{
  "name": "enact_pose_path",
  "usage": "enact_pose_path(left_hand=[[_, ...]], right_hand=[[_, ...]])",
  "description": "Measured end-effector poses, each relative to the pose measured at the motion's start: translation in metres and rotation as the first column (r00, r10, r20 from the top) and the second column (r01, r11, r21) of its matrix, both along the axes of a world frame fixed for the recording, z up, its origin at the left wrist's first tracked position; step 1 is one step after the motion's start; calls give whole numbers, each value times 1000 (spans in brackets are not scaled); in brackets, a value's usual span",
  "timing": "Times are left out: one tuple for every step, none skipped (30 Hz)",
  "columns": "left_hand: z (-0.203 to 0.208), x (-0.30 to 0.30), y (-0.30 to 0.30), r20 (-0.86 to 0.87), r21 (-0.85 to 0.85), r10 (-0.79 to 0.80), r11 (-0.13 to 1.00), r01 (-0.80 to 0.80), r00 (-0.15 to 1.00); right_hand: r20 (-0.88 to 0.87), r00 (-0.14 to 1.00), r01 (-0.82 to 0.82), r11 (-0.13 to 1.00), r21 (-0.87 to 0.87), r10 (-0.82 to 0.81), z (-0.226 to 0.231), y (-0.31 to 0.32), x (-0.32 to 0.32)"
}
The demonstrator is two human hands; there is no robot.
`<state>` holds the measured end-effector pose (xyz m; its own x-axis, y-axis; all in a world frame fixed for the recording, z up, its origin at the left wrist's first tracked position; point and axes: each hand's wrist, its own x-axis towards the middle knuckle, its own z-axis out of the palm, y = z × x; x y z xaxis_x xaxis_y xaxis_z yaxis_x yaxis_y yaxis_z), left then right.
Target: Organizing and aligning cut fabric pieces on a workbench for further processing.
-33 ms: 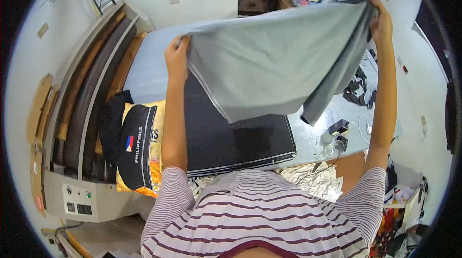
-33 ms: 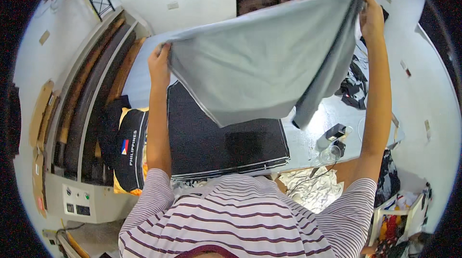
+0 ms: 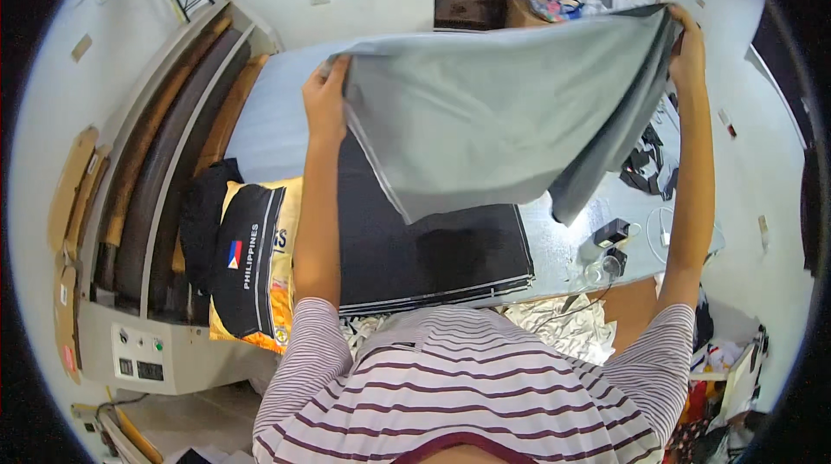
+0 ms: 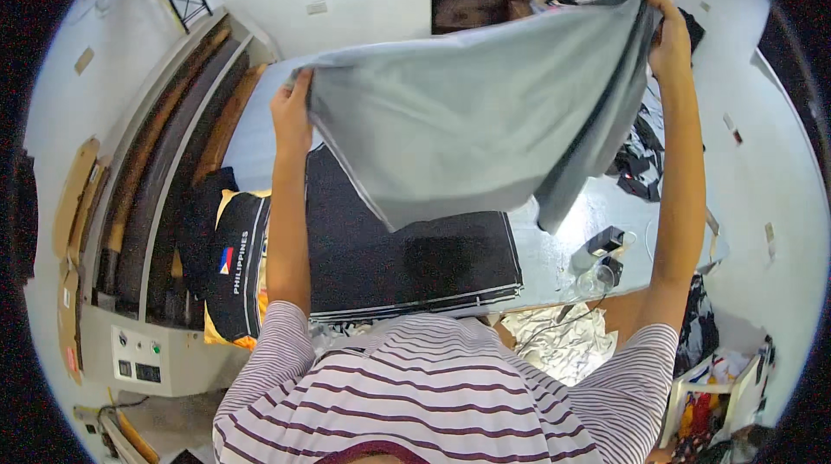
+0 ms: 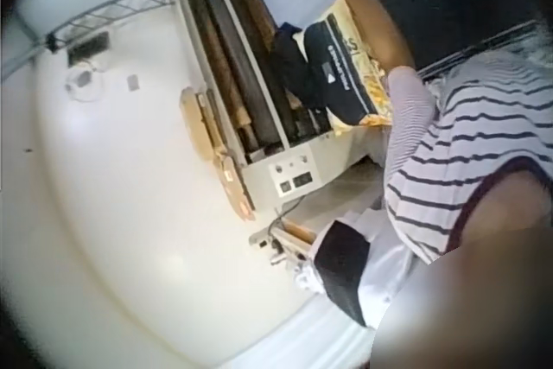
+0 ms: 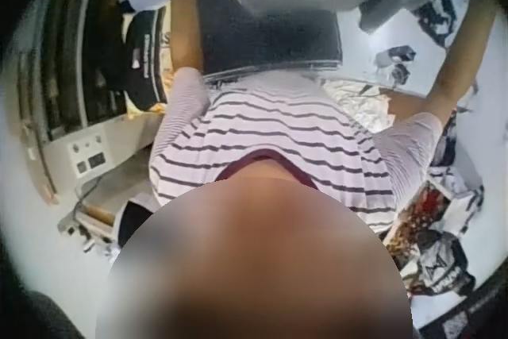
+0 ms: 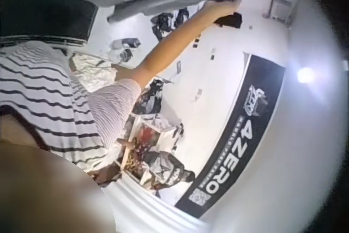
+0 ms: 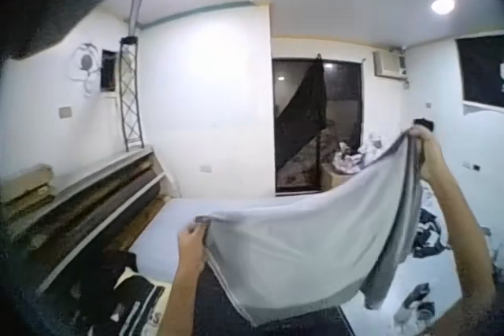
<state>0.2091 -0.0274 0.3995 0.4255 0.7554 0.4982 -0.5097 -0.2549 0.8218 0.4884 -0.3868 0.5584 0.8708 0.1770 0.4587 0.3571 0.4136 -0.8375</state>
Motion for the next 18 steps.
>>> enact_pose_path(left_hand=[[8, -2, -4, 103, -198, -93, 974, 111, 990], [13, -7, -5, 29, -184, -110, 976, 113, 994], [22, -8, -12, -37, -172, -148, 975, 140, 988], [31, -7, -24, -77, -110, -192, 977, 183, 978], [43, -8, -37, -120, -50, -233, 972, 228, 965], [56, -17, -45, -264, 109, -186, 969, 221, 946], [63, -19, -50, -402, 253, -124, 937, 240, 907], [69, -15, -58, -345, 396, -102, 885, 243, 933], [72, -7, -66, -290, 529, -81, 817, 230, 954], [75, -2, -80, -145, 547, -76, 825, 144, 987], [79, 0, -91, 6, 559, -57, 828, 44, 998], [82, -5, -92, 33, 452, -46, 892, 26, 998], [82, -13, -91, 70, 341, -24, 940, -2, 997], [79, -21, -85, -11, 295, -31, 955, 33, 999], [74, -31, -77, -90, 238, -35, 970, 55, 995], [68, -36, -73, -55, 306, -28, 951, 44, 998], [62, -43, -70, -24, 373, -34, 927, 41, 999], [60, -56, -71, -143, 446, 5, 893, 60, 990]], right_hand=[[-92, 993, -69, 998, -8, 68, -8, 15, -16], [-37, 953, -302, 953, -23, 301, -19, 31, -14], [17, 809, -585, 807, -81, 588, -25, 34, -13], [-4, 772, -631, 766, -124, 635, -30, 47, -25], [-27, 732, -675, 720, -165, 680, -35, 66, -50], [28, 758, -608, 723, -328, 651, -30, 86, -83], [86, 779, -515, 712, -478, 621, -30, 107, -112], [296, 705, -363, 686, -631, 645, -32, 123, -133], [473, 566, -182, 661, -728, 676, -36, 139, -150], [556, 489, -117, 682, -722, 673, -44, 157, -163], [470, 476, -143, 592, -793, 744, -42, 164, -180], [324, 640, -128, 512, -849, 697, -35, 166, -197], [178, 770, -126, 418, -900, 613, -28, 165, -209], [212, 748, -176, 496, -850, 628, -30, 165, -207], [240, 725, -238, 561, -793, 646, -33, 168, -201], [275, 673, -254, 564, -786, 686, -35, 170, -194], [309, 627, -265, 568, -779, 716, -36, 172, -191], [232, 635, -332, 531, -779, 737, -38, 179, -196]])
